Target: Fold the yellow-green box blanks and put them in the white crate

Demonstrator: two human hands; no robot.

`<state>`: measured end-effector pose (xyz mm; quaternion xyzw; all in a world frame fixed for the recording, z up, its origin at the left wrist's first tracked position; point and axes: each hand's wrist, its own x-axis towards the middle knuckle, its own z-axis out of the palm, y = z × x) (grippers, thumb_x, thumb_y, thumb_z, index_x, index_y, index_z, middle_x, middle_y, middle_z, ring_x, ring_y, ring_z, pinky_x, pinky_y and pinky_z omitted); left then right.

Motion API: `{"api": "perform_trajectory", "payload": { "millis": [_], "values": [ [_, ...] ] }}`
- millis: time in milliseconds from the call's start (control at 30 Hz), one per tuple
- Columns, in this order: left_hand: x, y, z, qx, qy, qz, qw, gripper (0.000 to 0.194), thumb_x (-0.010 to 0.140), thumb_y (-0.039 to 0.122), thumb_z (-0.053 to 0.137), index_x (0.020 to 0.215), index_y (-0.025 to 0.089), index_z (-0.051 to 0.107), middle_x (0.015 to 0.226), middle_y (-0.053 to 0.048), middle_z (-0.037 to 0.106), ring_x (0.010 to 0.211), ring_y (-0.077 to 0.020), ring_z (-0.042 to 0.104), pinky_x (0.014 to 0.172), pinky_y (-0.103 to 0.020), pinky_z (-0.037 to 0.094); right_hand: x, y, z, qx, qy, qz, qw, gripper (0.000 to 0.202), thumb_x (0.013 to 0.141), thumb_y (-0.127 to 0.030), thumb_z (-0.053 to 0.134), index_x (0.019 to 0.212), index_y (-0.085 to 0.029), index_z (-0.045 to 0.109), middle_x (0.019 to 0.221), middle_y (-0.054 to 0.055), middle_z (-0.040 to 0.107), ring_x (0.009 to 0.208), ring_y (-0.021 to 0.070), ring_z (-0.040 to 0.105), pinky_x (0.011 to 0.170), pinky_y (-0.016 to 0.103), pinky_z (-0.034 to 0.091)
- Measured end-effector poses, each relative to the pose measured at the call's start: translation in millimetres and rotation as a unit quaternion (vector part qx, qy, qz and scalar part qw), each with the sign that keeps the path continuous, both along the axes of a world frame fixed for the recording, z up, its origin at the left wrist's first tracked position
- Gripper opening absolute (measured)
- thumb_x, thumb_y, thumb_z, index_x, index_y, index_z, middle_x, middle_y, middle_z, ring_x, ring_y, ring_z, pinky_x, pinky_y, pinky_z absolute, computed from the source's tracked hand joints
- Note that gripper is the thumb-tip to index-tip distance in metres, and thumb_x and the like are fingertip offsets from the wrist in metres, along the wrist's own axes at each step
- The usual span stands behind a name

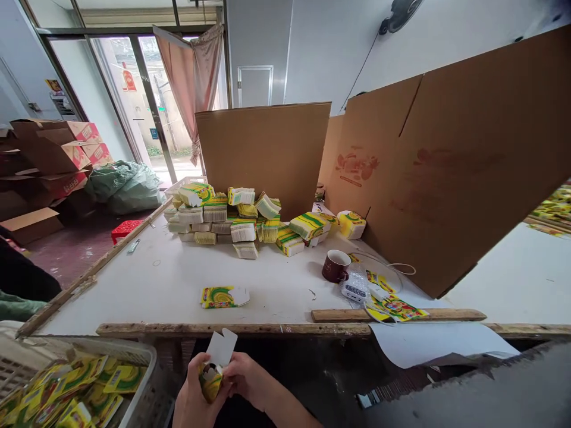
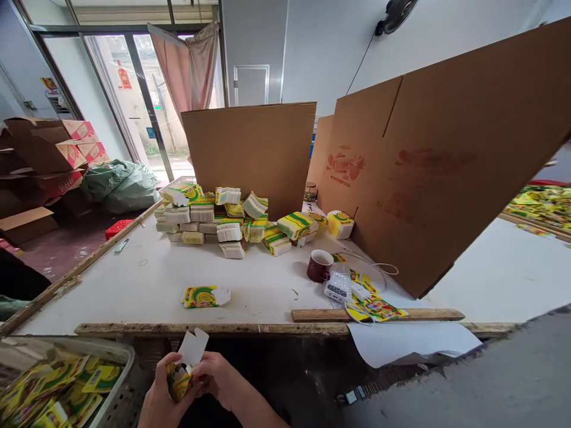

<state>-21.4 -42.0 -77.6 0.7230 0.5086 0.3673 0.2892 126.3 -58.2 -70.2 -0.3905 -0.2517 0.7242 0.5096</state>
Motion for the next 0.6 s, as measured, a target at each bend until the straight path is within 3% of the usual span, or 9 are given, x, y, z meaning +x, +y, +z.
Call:
{"api": "perform_trajectory", "payload": {
  "millis": [133,233,333,433,533,600],
  "values": [
    [-4,-6,-4.1,0.003,0.026,0.007,1.0,0.041,0.08,0.046,0.059,0.114,0.026,0.048,0.092,-0.004,0.069,0.077,-0.0237,0.069,0.067,-0.033,0.051,-5,7,-3.6,-0.04,-0.031,0.044,0.998,0.029,0.054,-0.033,0.064,0.076,-0.015,0.062,0.059,-0.003,0.054,0.046,0.0088,0.045,0.046,0.023,0.034],
    [-2,-11,1.9,-0.014,0.064,-0.027,0.997,0.035,0.076,0.027,0.057,0.11,0.027,0.049,0.093,-0.001,0.068,0.08,-0.0205,0.068,0.071,-0.03,0.05,-5,2,-10.0,-0.033,-0.077,0.059,0.995,0.028,0.059,-0.032,0.063,0.082,-0.015,0.065,0.065,-0.001,0.06,0.054,0.0123,0.054,0.049,0.023,0.038],
    [2,-9,14.9,-0.064,0.124,-0.088,0.986,0.042,0.067,0.016,0.059,0.107,0.026,0.049,0.1,-0.001,0.067,0.09,-0.0202,0.067,0.08,-0.03,0.05,0,-6,-21.8,0.032,-0.175,0.011,0.984,0.036,0.071,-0.041,0.063,0.098,-0.018,0.07,0.094,0.007,0.072,0.092,0.0233,0.068,0.081,0.033,0.053],
    [7,-2,21.4,-0.142,0.151,-0.124,0.97,0.055,0.062,0.016,0.063,0.113,0.024,0.045,0.101,-0.002,0.066,0.092,-0.0221,0.065,0.081,-0.032,0.05,5,-15,-39.6,0.118,-0.277,-0.008,0.954,0.053,0.085,-0.053,0.055,0.125,-0.02,0.065,0.134,0.013,0.063,0.133,0.0304,0.053,0.113,0.044,0.039],
    [9,4,14.8,-0.152,0.188,-0.162,0.957,0.054,0.061,0.026,0.07,0.111,0.022,0.049,0.109,-0.007,0.062,0.089,-0.0239,0.064,0.077,-0.033,0.052,10,-21,-62.1,0.233,-0.342,0.042,0.909,0.057,0.091,-0.045,0.053,0.143,-0.023,0.053,0.152,0.009,0.048,0.143,0.0286,0.042,0.118,0.044,0.035],
    [9,7,6.0,-0.144,0.197,-0.167,0.955,0.056,0.061,0.036,0.074,0.11,0.021,0.051,0.119,-0.011,0.058,0.09,-0.0248,0.063,0.078,-0.035,0.052,14,-18,-76.9,0.3,-0.378,0.046,0.875,0.05,0.092,-0.036,0.053,0.14,-0.025,0.057,0.15,0.006,0.051,0.139,0.0273,0.047,0.117,0.041,0.039]
  ]
}}
